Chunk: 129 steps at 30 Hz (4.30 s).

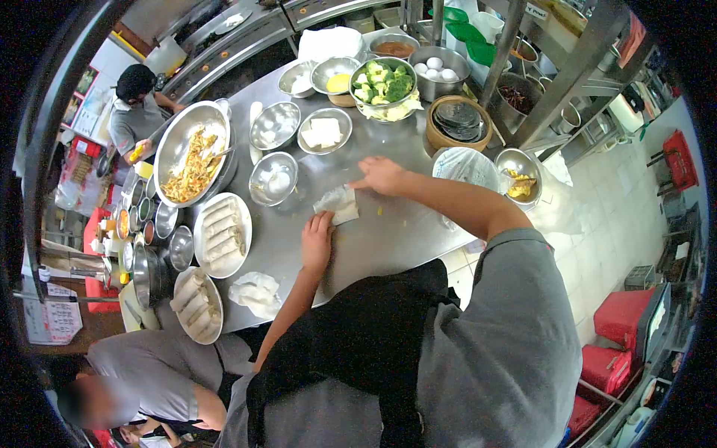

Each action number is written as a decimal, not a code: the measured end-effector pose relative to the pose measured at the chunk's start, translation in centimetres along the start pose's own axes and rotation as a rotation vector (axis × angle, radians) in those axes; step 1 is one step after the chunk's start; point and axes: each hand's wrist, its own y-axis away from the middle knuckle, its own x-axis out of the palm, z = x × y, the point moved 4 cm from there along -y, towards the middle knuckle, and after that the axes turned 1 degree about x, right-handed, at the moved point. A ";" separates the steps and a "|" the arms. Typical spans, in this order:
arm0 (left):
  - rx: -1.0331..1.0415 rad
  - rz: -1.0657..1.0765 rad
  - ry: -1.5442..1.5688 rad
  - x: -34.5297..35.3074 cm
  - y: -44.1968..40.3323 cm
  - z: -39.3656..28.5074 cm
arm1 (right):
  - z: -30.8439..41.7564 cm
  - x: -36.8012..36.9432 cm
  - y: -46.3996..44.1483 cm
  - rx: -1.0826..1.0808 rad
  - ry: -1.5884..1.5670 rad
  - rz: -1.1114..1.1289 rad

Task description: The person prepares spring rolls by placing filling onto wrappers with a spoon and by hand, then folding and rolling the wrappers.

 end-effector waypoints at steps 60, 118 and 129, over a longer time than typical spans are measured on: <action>0.245 0.109 0.054 -3.0 -4.8 0.9 | 6.1 -0.9 -2.4 0.102 -0.598 -0.035; 0.207 0.096 0.137 -0.8 -7.8 5.0 | 4.5 -1.4 -3.1 0.307 -0.451 -0.156; 0.117 0.141 0.250 0.2 -8.0 6.1 | 4.0 -0.2 -2.9 0.292 -0.577 -0.130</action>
